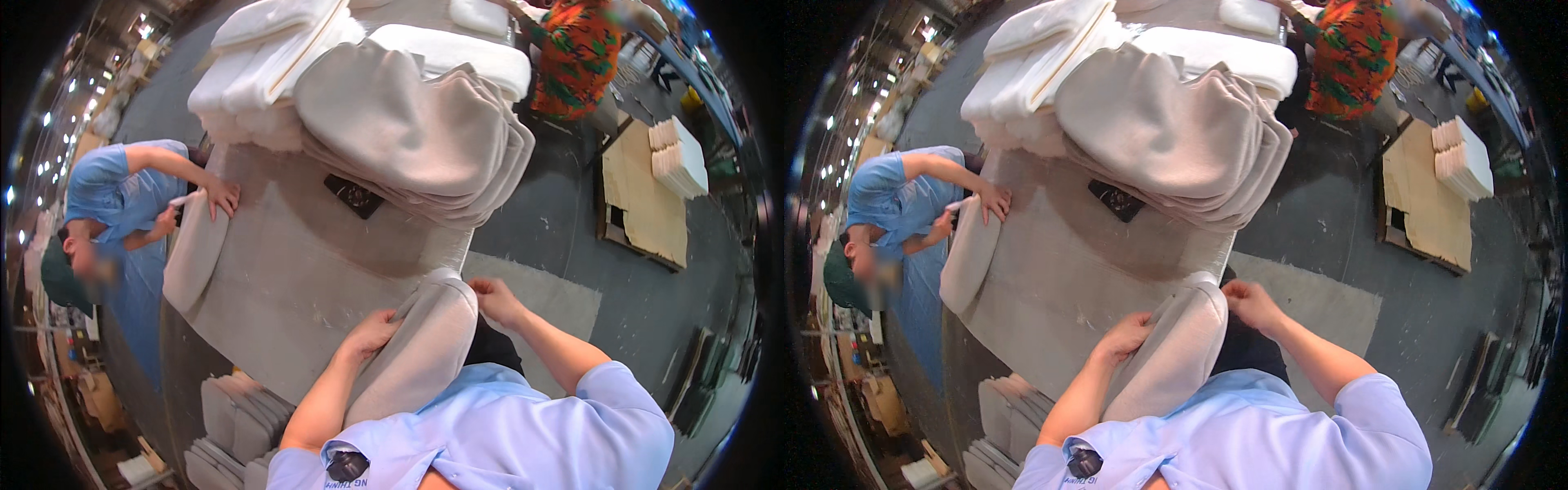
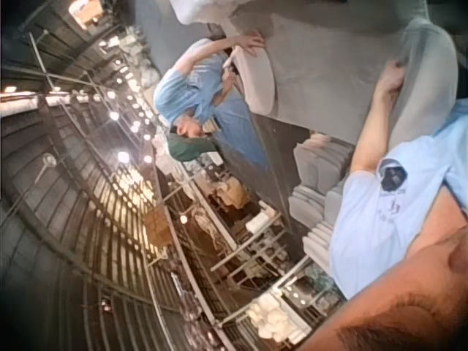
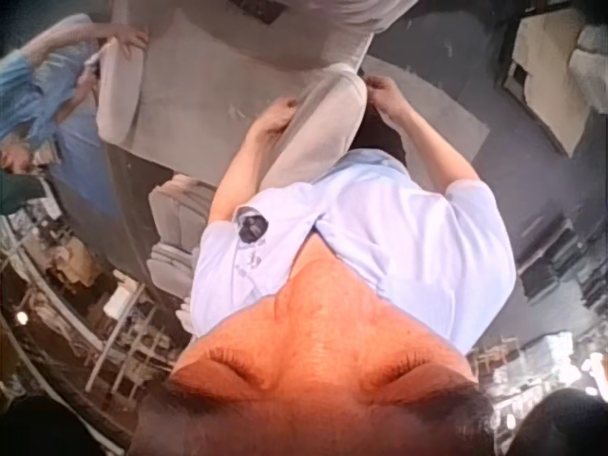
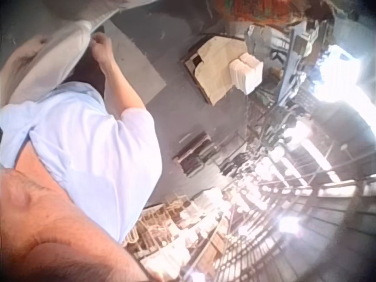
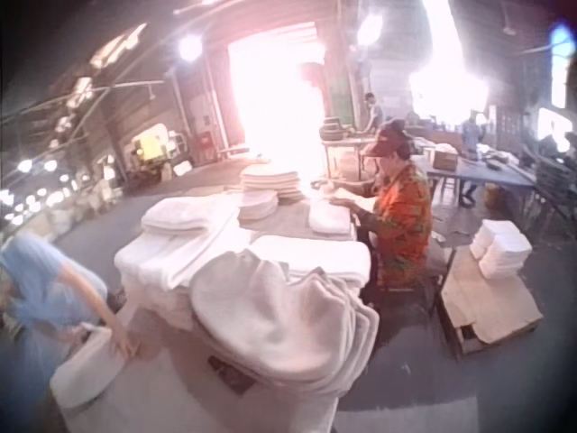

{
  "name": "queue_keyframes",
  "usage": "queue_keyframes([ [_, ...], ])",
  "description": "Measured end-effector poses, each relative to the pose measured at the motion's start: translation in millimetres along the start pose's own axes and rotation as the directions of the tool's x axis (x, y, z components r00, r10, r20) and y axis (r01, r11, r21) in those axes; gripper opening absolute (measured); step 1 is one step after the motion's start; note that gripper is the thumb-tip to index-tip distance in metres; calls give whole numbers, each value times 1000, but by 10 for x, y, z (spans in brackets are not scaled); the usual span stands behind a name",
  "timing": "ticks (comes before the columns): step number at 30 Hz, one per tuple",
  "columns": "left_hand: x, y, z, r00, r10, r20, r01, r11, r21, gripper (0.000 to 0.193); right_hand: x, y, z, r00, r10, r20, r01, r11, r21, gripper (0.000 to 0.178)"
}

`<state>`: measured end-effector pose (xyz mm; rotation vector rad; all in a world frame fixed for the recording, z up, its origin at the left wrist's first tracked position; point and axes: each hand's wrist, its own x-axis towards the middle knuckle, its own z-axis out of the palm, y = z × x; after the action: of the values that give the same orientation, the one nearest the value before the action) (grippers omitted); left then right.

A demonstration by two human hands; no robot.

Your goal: The person folds rectangular fabric cushions by hand at a work table in a factory. They smooth the fabric, fold the cushion in half, and place it on a stack. Other workers are visible nearby performing similar tasks.

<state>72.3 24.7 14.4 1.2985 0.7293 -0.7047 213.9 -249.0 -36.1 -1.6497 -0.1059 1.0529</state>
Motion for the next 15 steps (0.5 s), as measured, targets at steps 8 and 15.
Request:
queue_keyframes([
  [8,-188,15,463,533,827,-179,-304,384,872,16,413,-1358,-184,937,-4,351,161,892,-422,26],
  [15,-118,22,502,500,804,-321,-378,536,755,14,820,-1676,188,708,223,670,457,577,-676,23],
])
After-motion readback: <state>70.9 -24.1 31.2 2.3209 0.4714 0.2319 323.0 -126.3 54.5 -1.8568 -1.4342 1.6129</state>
